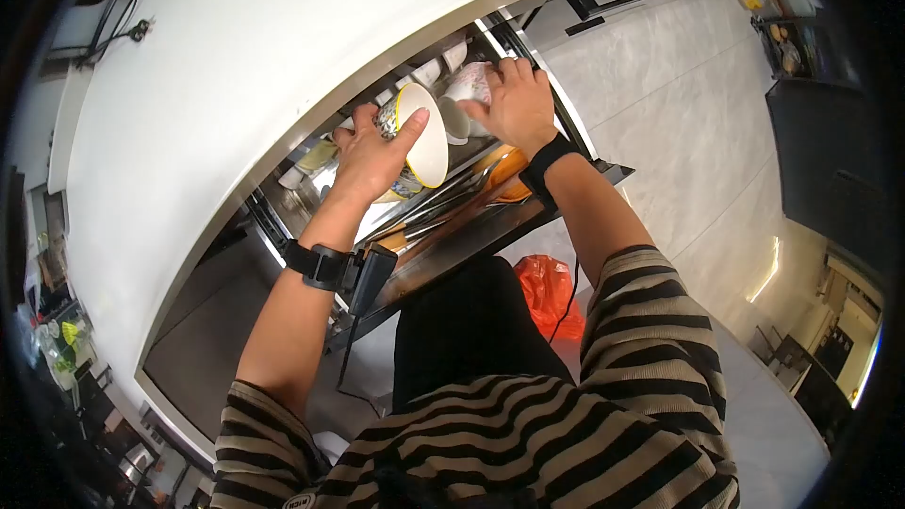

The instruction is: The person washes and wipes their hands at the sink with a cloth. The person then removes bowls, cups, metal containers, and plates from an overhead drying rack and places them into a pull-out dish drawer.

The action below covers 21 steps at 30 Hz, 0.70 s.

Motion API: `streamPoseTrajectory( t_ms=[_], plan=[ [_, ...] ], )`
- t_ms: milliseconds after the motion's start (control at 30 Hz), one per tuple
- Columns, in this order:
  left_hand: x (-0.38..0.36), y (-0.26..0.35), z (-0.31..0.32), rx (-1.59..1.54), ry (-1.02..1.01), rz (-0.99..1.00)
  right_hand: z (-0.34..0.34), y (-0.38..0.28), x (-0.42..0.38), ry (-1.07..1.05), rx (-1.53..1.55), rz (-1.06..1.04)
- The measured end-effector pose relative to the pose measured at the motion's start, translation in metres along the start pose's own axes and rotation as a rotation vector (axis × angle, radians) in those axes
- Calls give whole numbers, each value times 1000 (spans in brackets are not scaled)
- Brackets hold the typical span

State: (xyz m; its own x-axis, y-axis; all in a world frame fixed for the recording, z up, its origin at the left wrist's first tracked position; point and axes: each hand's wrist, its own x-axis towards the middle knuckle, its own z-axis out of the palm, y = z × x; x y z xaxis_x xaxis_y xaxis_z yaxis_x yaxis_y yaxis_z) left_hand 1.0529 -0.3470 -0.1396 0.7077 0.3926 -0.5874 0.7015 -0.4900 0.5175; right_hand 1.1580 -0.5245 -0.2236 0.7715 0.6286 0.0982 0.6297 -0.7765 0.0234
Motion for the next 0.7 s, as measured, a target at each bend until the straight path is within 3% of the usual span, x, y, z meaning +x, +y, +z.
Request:
streamPoseTrajectory(
  t_ms=[200,400,700],
  plan=[
    [18,6,19,95,-14,-43,-12,-17,-5,-208,61,126],
    [25,12,26,195,24,-92,-8,-25,-11,-132,338,262],
    [29,15,23,306,-62,-126,-6,-26,-10,-140,440,404]
  ],
)
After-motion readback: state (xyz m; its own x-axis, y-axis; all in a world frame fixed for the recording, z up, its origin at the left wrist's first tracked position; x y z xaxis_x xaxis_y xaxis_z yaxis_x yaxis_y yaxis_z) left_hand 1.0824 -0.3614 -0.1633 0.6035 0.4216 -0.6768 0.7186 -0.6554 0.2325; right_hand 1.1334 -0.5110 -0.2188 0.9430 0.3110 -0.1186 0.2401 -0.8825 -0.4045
